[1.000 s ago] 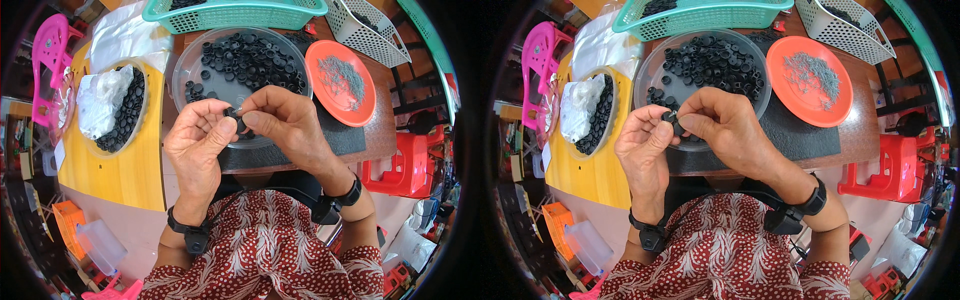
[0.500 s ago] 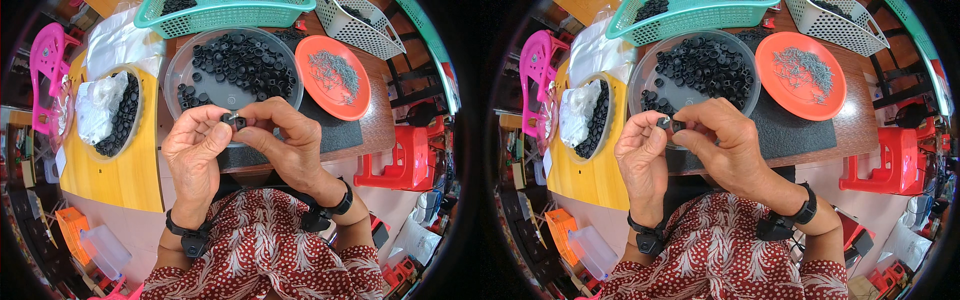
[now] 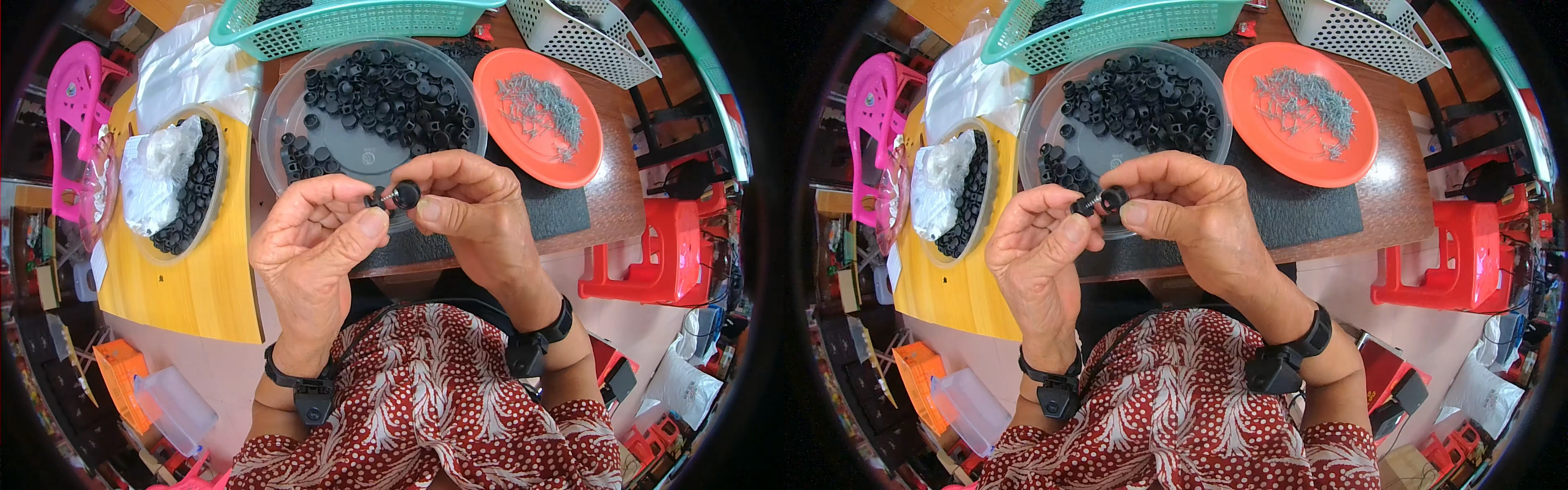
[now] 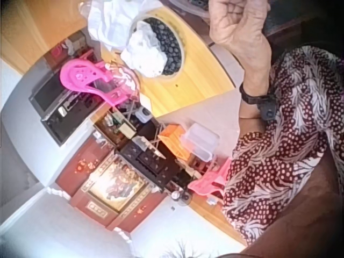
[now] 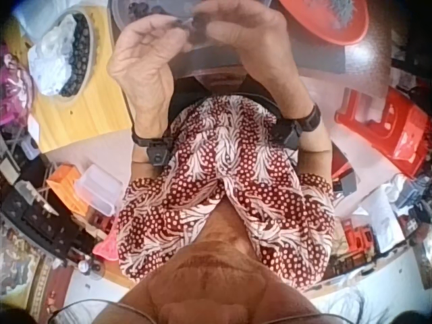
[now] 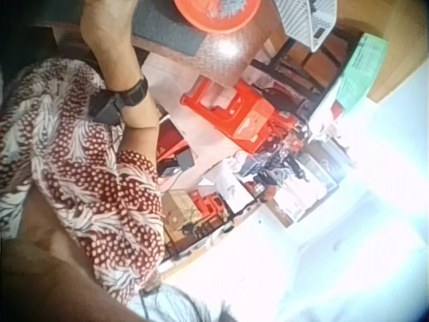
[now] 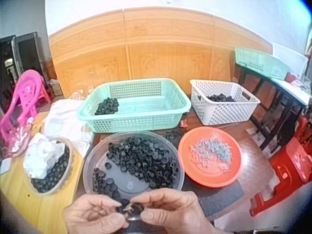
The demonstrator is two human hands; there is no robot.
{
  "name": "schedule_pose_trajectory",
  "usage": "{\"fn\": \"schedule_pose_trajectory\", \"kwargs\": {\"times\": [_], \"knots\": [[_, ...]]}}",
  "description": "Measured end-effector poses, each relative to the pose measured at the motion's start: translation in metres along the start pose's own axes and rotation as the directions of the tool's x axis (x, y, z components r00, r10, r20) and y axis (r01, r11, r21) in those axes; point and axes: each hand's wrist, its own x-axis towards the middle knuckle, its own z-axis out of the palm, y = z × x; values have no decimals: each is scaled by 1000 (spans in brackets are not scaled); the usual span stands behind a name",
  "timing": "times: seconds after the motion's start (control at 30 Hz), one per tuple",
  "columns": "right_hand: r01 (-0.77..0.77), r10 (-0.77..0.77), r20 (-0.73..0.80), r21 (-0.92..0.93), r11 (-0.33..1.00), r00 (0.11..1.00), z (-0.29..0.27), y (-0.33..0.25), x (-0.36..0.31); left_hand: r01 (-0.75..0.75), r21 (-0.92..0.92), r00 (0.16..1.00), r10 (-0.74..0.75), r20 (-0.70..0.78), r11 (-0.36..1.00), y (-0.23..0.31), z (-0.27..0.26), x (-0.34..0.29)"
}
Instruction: Assembling small black plastic components with metal springs or screws.
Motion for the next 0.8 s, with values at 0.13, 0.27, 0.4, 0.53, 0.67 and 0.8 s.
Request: {"fn": "schedule_pose_trajectory", "kwargs": {"times": [0.13,0.27,0.4,0.53,0.67,0.8], "knots": [[27,-26,-15,30,999,1000,0,4,0,-9,48,1000,9,2,999,1,2,-2],[53,-53,-39,-5,999,998,0,6,0,27,66,1000,-26,-6,997,4,5,-3],[44,-45,-62,-13,999,997,2,6,0,46,87,999,-46,-6,995,5,6,-3],[47,-50,-66,-44,998,997,3,7,0,49,99,999,-47,-14,994,5,7,-3],[50,-53,-60,-42,998,997,2,7,1,65,119,998,-63,-22,991,5,7,-3],[37,-40,-62,-47,998,997,2,7,0,49,145,997,-39,-74,988,2,8,-2]]}}
